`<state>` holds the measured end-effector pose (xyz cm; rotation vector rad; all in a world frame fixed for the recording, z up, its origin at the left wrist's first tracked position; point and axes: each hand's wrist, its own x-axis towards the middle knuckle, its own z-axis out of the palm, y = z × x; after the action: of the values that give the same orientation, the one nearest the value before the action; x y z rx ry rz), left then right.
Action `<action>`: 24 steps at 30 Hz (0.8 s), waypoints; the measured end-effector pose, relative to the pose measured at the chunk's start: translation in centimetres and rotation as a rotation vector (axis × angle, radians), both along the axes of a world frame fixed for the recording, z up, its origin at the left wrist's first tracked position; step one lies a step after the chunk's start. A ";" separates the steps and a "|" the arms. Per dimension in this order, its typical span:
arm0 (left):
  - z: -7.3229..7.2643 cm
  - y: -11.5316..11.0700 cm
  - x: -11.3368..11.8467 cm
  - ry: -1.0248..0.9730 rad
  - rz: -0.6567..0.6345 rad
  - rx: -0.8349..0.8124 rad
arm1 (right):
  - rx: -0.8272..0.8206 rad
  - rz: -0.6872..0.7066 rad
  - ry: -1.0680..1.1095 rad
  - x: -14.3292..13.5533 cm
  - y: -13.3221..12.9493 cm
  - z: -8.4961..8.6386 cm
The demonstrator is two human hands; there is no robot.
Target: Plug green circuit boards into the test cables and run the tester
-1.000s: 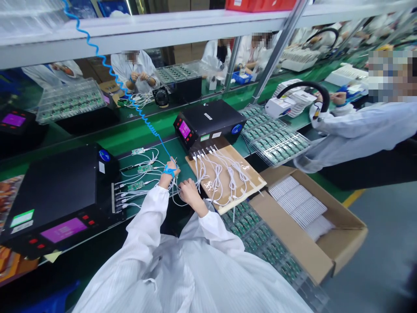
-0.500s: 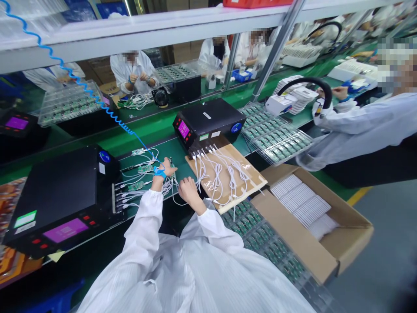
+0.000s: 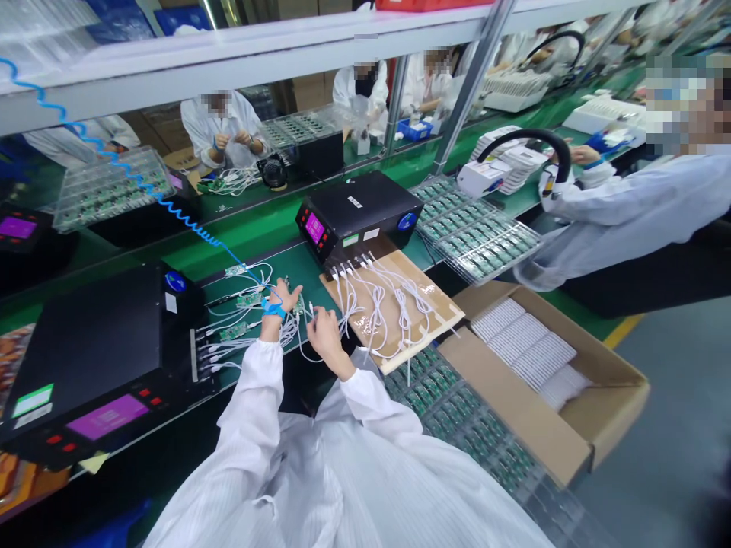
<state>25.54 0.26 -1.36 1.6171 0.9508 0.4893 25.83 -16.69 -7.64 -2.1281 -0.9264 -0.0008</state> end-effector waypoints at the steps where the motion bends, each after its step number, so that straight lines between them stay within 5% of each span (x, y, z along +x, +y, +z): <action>1: 0.0 -0.3 0.0 -0.052 0.015 -0.041 | 0.044 0.002 0.030 0.1 -0.1 -0.1; 11: 0.1 -3.6 -0.6 -0.434 0.004 -0.628 | 0.330 -0.039 0.075 0.0 -1.6 0.0; 24: 0.0 -4.5 -1.7 -0.539 0.092 -0.678 | 0.450 0.034 -0.062 0.0 -1.9 0.3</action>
<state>23.81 -4.24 -1.32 0.7741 0.6736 0.5520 25.83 -18.57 -7.31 -1.7029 -0.9009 -0.2379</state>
